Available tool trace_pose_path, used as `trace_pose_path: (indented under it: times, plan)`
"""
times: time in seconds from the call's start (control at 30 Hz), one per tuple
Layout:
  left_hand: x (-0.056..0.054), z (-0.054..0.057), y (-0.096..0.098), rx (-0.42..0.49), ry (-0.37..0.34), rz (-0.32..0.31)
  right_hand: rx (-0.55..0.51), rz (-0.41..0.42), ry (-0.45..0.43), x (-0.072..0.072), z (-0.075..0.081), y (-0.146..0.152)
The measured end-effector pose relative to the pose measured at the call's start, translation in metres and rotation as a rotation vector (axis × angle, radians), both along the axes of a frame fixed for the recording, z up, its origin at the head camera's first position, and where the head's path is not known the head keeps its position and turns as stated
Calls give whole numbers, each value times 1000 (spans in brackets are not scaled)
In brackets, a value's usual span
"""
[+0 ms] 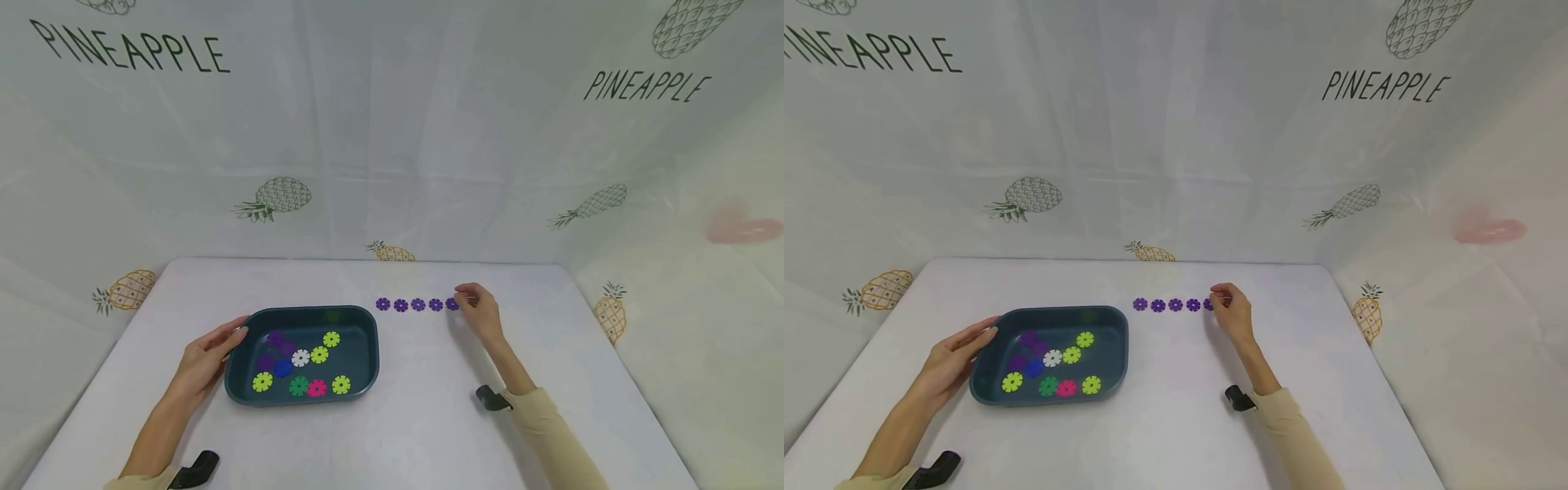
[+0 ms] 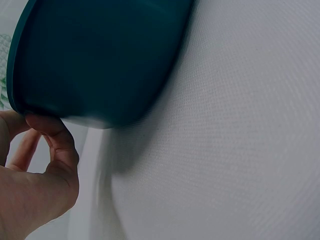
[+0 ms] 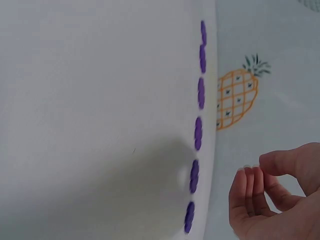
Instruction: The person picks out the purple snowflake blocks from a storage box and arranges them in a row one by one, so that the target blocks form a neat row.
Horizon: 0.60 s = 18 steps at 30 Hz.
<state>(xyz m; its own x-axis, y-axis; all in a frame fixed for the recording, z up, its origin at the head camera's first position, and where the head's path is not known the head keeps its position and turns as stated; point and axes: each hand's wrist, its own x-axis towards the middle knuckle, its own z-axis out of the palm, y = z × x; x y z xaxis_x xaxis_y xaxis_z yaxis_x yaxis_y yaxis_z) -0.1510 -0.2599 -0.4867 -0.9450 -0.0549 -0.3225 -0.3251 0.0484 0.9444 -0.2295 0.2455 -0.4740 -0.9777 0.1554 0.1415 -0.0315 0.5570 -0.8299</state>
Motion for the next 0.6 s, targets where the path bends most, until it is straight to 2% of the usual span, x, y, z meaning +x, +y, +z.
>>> trace_pose_path:
  times: [0.2, 0.37, 0.6]
  plan:
    - [-1, 0, 0, 20, 13, -2, -49, 74, 45, 0, 8, -23]
    - [-1, 1, 0, 19, 14, 0, -80, 100, 49, 2, 15, -47]
    - [0, 1, 0, 18, 18, -2, -103, 165, 89, 5, 19, -83]
